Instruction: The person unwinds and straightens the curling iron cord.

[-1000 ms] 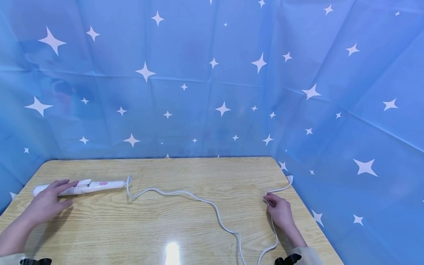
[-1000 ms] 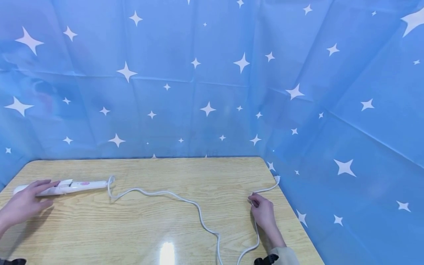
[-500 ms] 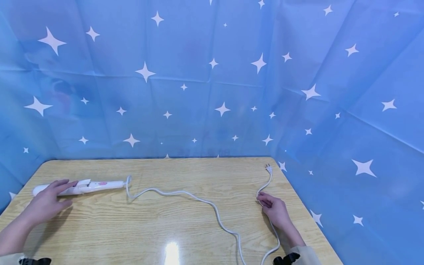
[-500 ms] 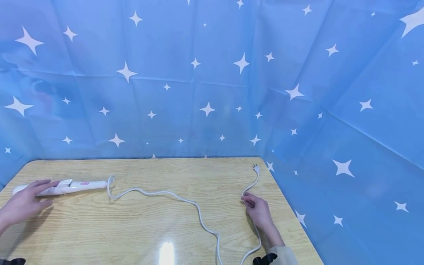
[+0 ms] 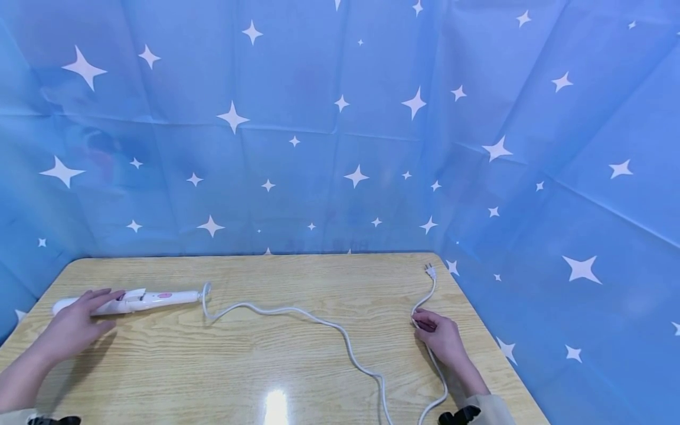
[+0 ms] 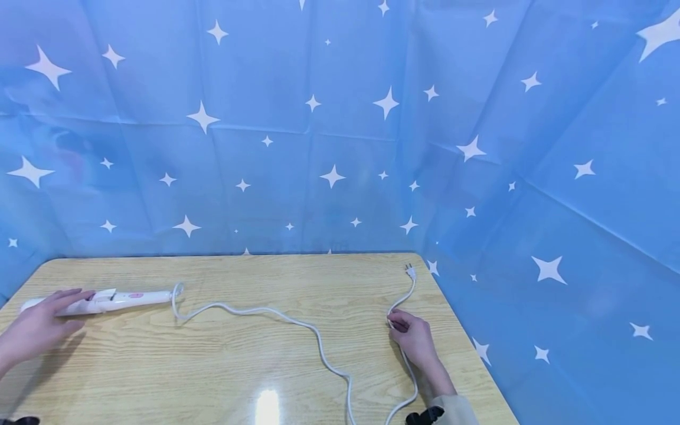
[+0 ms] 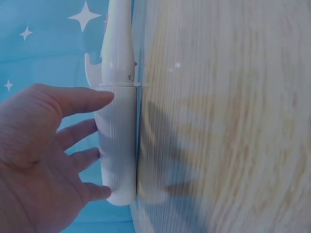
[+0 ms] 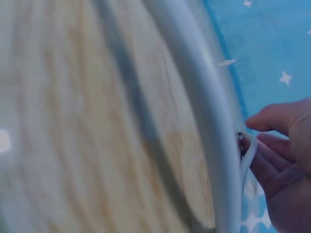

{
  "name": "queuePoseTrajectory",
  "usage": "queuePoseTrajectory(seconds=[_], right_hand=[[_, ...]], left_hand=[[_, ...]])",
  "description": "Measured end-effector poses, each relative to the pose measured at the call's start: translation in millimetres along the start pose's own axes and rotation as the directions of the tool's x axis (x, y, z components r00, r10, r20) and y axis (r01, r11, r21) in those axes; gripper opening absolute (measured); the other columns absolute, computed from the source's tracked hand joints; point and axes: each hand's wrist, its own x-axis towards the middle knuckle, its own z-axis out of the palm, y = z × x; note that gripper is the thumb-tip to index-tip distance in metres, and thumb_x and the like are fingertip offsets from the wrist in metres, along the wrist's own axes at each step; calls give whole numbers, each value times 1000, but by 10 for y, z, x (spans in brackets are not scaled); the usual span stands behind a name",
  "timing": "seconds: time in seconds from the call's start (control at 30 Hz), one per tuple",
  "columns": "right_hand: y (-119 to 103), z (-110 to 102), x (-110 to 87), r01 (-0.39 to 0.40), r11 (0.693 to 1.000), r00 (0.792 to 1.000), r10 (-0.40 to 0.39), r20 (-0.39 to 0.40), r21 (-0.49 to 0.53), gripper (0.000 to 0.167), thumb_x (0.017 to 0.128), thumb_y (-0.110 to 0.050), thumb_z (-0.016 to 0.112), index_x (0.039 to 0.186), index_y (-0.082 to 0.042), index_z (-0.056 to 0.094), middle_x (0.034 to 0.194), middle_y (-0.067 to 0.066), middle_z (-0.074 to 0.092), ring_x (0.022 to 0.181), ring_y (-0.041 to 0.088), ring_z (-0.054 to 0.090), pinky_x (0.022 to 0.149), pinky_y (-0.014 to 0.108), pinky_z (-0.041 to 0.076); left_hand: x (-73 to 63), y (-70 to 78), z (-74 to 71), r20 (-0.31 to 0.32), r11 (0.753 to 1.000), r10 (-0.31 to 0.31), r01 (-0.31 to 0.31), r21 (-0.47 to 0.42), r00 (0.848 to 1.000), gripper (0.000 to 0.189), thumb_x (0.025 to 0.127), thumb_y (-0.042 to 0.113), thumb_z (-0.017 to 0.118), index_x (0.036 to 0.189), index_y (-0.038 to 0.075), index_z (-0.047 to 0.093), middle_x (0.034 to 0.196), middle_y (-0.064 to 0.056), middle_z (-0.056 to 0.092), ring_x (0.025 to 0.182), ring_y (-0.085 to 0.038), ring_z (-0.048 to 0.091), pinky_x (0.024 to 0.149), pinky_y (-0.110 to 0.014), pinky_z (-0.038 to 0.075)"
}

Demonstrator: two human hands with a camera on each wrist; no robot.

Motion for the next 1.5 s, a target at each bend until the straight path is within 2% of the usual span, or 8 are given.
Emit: queuePoseTrajectory(seconds=[0.23,0.47,0.63,0.87,1.0,1.27,1.4,1.5], right_hand=[[-3,3,6,-7,1000,1000,7,-4,0,29,90,9,71,118,5,72,115,19,72,107,33,69,89,26,61],[-47,-5,15,7,1000,1000,-8,27,25,29,93,6,69,122,6,69,117,20,71,110,35,68,92,27,61],[-79,-24,39,47,999,997,-47,58,0,31,95,5,67,126,7,67,122,22,69,114,38,66,97,37,61],[-244,-46,128,104,991,993,-99,70,-83,35,99,-5,67,133,3,64,133,25,63,122,45,60,104,56,54],[-370,-29,146,163,980,984,-153,94,-114,37,100,-7,67,135,3,62,138,25,60,124,48,56,106,63,49],[-729,256,293,299,949,939,-274,207,-103,39,98,-11,70,134,2,64,133,22,64,124,41,59,105,59,52],[-1015,488,388,345,934,903,-304,304,-90,38,100,-16,69,133,0,65,131,17,67,123,37,61,103,56,54],[-1234,681,433,384,922,860,-337,383,-52,35,100,-16,69,130,1,67,130,16,67,122,37,61,104,57,53]], left_hand=[[-37,16,26,-74,999,27,-25,26,997,60,88,-5,70,142,-13,46,139,-47,35,133,-72,19,101,-89,17],[-29,47,33,-52,998,12,-9,61,999,58,88,-2,69,141,-12,47,137,-49,36,133,-70,22,98,-88,23],[-29,88,44,-35,998,32,-30,49,999,61,88,-1,70,143,-12,46,139,-49,36,133,-69,23,97,-88,26],[-34,203,97,-62,992,122,-119,45,991,61,90,-2,70,144,-12,45,139,-49,36,137,-67,20,119,-76,3],[-31,287,96,-49,990,130,-127,65,990,61,91,0,70,145,-11,45,141,-47,36,139,-65,20,120,-75,3],[49,431,172,-48,983,168,-164,81,985,56,90,0,73,140,-11,51,141,-43,43,135,-65,30,112,-82,16],[129,490,220,-36,978,185,-181,103,982,57,88,0,75,140,-9,53,141,-40,46,132,-65,34,108,-84,22],[198,508,243,-23,979,179,-176,103,984,56,88,2,75,139,-9,54,140,-41,46,131,-65,34,105,-85,25]])
